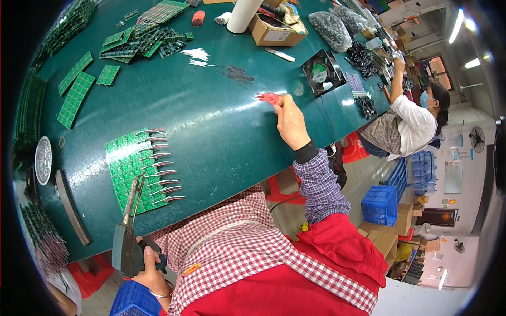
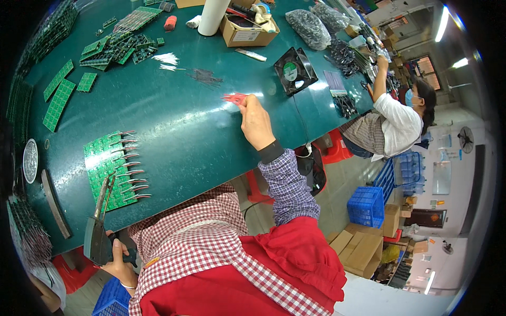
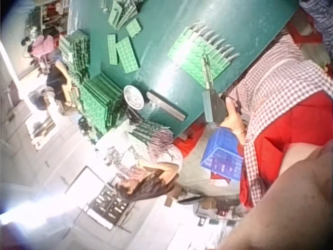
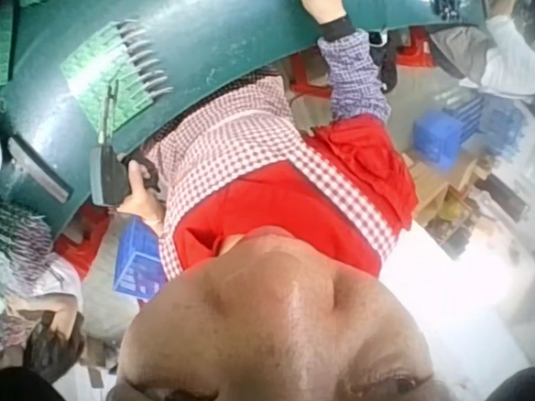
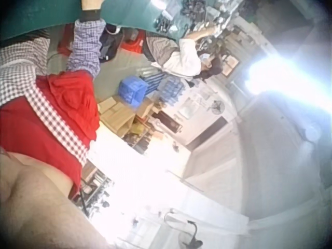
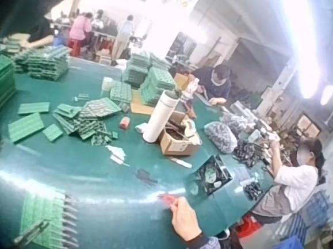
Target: The person solders wires onto a circuit board using a soldering tool, picking up individual wires from the table by hand and attaching them to the board.
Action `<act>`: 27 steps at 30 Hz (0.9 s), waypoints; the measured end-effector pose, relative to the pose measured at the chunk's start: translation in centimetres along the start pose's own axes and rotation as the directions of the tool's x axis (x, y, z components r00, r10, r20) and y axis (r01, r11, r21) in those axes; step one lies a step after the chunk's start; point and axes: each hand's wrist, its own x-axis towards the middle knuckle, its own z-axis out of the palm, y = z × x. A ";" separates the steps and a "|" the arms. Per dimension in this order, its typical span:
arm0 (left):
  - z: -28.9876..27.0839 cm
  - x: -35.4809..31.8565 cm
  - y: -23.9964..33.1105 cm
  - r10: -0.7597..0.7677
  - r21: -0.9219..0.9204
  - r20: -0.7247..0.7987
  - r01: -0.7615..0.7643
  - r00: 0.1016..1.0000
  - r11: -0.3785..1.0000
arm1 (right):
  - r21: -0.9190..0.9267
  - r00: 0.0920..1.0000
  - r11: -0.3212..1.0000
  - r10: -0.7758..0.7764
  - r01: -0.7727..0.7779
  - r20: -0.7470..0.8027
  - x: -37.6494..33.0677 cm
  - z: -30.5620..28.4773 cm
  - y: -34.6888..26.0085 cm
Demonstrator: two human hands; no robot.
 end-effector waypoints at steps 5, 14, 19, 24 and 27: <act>0.2 0.4 -0.8 0.056 -0.072 -0.001 -0.056 0.998 0.996 | 0.091 0.981 0.989 -0.130 0.118 0.142 2.3 -1.8 -2.3; 0.6 0.2 -1.6 0.123 -0.134 -0.047 -0.128 0.991 0.983 | 0.020 0.862 0.974 -0.211 0.227 0.461 6.3 -2.5 -4.6; 0.7 0.3 -1.5 0.160 -0.158 -0.051 -0.167 0.986 0.973 | 0.001 0.848 0.974 -0.199 0.228 0.491 6.4 -1.7 -5.1; 0.2 0.3 -2.3 0.107 -0.123 -0.034 -0.111 0.994 0.986 | 0.048 0.849 0.950 -0.296 0.307 0.437 5.9 -1.1 -3.9; 0.1 0.5 -3.0 0.108 -0.147 -0.004 -0.107 0.994 0.983 | -0.132 0.815 0.937 -0.205 0.323 0.542 5.9 -0.8 -3.5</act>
